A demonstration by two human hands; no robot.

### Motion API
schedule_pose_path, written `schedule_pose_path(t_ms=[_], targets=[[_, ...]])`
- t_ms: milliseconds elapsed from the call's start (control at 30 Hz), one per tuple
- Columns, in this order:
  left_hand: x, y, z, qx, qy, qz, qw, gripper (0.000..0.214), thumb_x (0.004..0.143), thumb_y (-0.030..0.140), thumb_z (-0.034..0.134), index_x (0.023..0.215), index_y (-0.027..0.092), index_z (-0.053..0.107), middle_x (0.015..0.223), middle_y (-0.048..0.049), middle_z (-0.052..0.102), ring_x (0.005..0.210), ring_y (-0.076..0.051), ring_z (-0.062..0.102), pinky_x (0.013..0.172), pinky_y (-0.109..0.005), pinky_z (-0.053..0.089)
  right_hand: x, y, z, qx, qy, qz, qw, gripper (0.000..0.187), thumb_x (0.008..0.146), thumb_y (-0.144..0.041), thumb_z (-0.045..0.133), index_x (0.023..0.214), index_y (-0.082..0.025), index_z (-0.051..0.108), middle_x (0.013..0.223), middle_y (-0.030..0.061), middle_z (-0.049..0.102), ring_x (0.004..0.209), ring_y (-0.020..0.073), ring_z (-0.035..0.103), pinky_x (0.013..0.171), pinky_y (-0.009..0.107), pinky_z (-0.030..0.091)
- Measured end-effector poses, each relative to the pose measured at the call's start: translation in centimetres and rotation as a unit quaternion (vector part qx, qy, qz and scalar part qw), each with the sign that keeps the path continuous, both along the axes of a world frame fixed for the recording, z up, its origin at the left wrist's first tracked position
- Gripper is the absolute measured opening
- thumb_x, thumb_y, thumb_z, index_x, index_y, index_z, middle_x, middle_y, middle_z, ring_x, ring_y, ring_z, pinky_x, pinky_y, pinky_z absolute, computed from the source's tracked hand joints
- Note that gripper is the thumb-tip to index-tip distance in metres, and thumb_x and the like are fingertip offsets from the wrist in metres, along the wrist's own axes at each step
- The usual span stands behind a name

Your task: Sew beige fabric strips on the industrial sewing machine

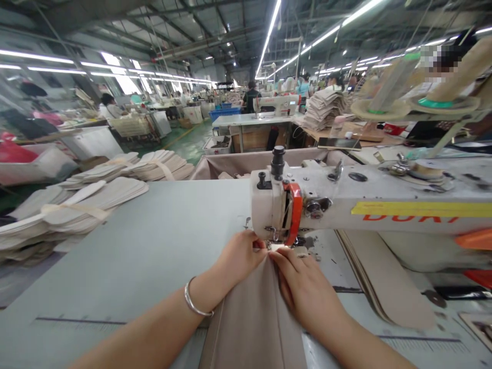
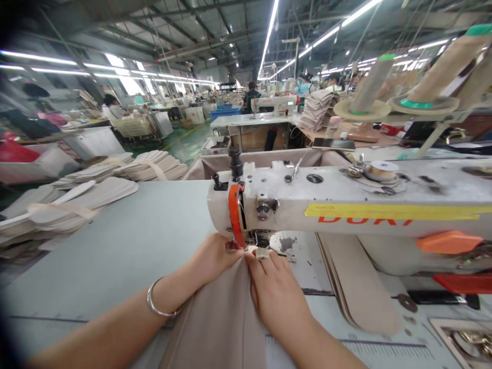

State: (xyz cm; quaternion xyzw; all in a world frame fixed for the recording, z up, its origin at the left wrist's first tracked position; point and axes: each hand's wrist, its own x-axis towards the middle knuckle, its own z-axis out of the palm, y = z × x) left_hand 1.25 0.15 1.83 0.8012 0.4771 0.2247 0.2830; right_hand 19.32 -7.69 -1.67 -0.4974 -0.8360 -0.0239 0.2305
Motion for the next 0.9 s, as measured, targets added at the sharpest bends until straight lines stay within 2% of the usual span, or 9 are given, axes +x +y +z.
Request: schedule_pose_path(t_ms=[367,767,833,900], targets=[[0.6,0.0,-0.2,0.028,0.003,0.022,0.999,0.015,0.079,0.020,0.056,0.081,0.017,0.071,0.075,-0.0038,0.070,0.073,-0.019,0.064,0.066,-0.027,0.046,-0.1,-0.1,0.2,-0.010,-0.003,-0.002,1.000,0.043,0.094,-0.012,0.045,0.137,-0.011,0.047,0.131,0.0140,0.051,0.104,0.0296,0.049,0.089,0.046,0.044],[0.7,-0.1,0.1,0.046,0.030,0.033,0.998,0.011,0.078,0.014,0.055,0.078,0.016,0.066,0.077,-0.0043,0.068,0.073,-0.020,0.062,0.065,-0.027,0.044,0.0,-0.1,-0.3,0.015,-0.006,-0.002,1.000,0.045,0.093,-0.010,0.044,0.139,-0.012,0.047,0.134,0.0127,0.050,0.109,0.0308,0.049,0.091,0.048,0.045],[0.5,-0.4,0.3,0.053,0.043,0.028,0.997,0.011,0.081,0.014,0.056,0.082,0.017,0.066,0.081,-0.0048,0.068,0.077,-0.021,0.062,0.068,-0.029,0.047,0.0,-0.1,-0.3,0.014,-0.002,-0.003,1.000,0.044,0.094,-0.011,0.043,0.138,-0.012,0.047,0.135,0.0128,0.050,0.110,0.0307,0.049,0.092,0.048,0.045],[0.2,-1.2,0.6,0.089,0.061,0.012,0.994,0.011,0.085,0.016,0.056,0.089,0.018,0.067,0.094,-0.0065,0.068,0.089,-0.022,0.062,0.079,-0.033,0.049,0.1,-0.2,-0.3,0.003,0.006,0.003,1.000,0.041,0.095,-0.012,0.043,0.135,-0.013,0.050,0.133,0.0126,0.051,0.111,0.0301,0.049,0.094,0.048,0.044]])
